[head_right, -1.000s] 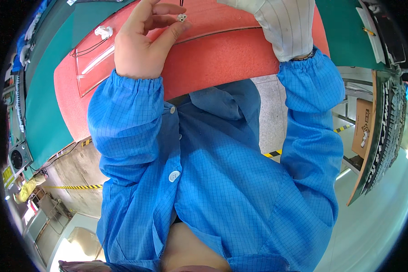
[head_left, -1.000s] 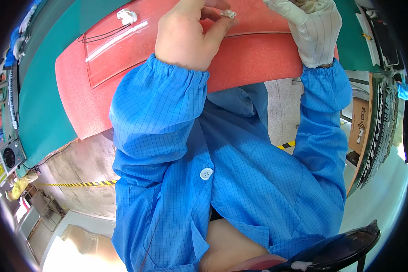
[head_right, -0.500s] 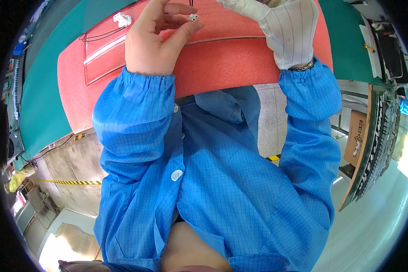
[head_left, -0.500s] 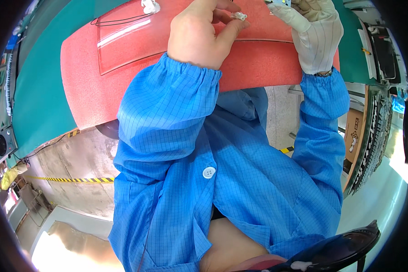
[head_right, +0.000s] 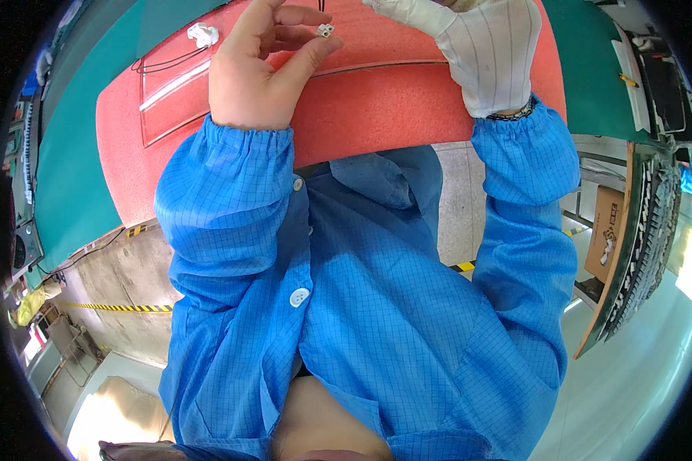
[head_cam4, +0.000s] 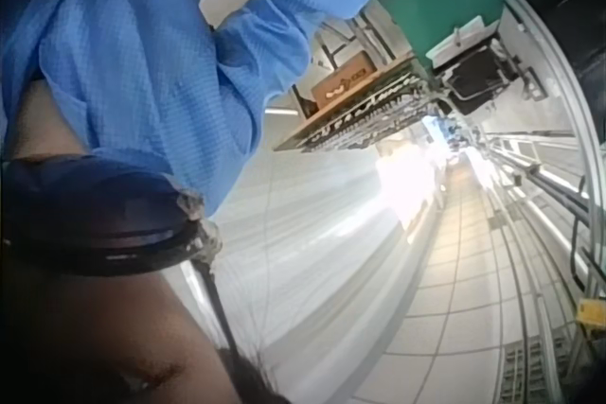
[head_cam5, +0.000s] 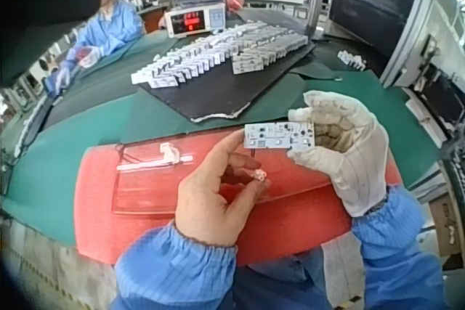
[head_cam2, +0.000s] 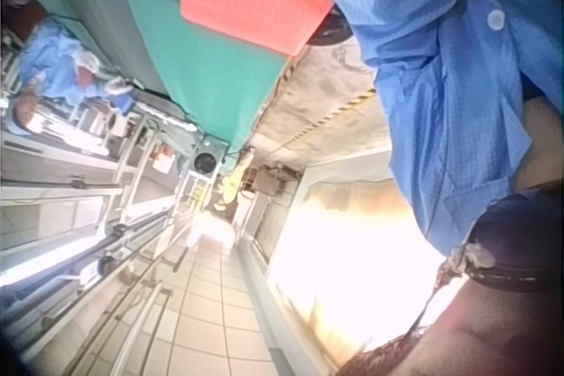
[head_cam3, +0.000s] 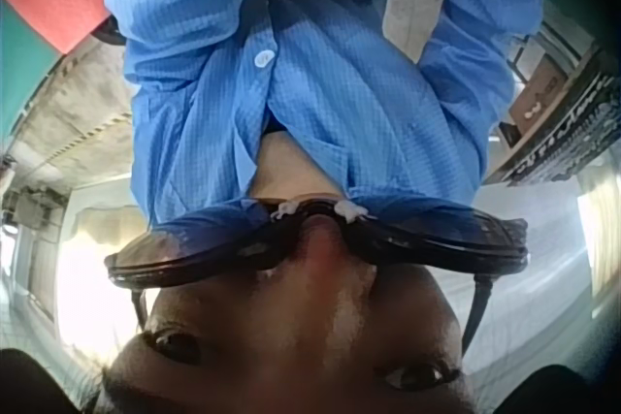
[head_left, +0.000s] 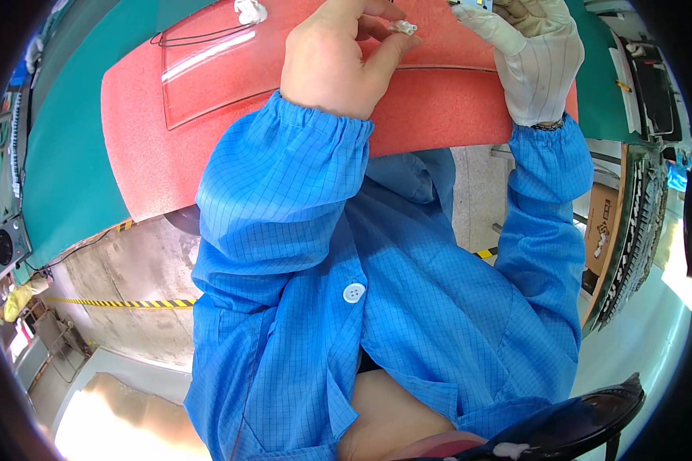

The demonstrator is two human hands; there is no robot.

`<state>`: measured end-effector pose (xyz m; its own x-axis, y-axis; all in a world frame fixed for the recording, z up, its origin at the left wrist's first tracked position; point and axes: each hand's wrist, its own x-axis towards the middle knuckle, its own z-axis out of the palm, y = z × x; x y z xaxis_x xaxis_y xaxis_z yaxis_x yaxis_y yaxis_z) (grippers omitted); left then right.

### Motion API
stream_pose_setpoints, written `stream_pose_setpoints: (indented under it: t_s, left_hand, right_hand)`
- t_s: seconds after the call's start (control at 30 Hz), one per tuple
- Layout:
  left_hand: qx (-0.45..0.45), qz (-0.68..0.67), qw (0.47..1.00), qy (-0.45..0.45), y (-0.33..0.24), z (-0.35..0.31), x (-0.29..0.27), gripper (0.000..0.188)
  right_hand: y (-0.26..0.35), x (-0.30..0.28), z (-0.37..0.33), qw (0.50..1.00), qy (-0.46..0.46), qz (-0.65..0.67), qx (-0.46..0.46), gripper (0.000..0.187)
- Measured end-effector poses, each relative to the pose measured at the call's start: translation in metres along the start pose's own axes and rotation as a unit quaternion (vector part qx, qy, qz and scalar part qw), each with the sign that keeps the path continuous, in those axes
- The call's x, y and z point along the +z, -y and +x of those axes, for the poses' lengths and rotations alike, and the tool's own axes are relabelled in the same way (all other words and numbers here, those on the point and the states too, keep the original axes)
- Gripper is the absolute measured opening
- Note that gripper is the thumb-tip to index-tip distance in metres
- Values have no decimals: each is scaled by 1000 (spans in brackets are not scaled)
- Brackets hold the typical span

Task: Test and inspect electronic circuit boards by connecting them to a testing unit and verifying functionality.

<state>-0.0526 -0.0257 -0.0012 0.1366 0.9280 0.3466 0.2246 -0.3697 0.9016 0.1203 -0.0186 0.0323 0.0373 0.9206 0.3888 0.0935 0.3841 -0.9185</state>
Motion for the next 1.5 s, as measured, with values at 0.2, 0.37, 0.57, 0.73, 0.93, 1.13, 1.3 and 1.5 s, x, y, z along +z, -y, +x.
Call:
stream_pose_setpoints:
  t_s: [0.2, 0.37, 0.57, 0.73, 0.93, 1.13, 1.3, 1.5]
  left_hand:
    - [-4, -7, 1000, -1, 1, 1, 2, 55]
    - [3, 15, 1000, -2, 0, 1, 2, 55]
    - [-11, 12, 1000, 0, 0, 1, 2, 54]
    - [-5, 10, 1000, 2, 1, 1, 2, 54]
    - [-5, 22, 1000, -11, -1, 0, 1, 55]
    - [5, 10, 999, -38, -5, -5, -5, 55]
    - [38, 45, 997, -53, -8, -14, -22, 57]
    - [7, 67, 994, -86, -11, -32, -45, 60]
  right_hand:
    - [1, -1, -1, 1000, -10, -4, 10, 57]
    - [2, 0, -2, 1000, -13, -7, 11, 58]
    - [2, 0, -2, 1000, -9, -18, 5, 58]
    - [1, -2, -2, 1000, -6, -26, -1, 58]
    - [8, 4, -5, 999, -5, -39, -7, 58]
    - [18, 16, -7, 999, -6, -41, 9, 58]
    - [33, 40, -17, 999, -33, -26, 32, 56]
    - [36, 67, -27, 998, -17, 16, 49, 56]
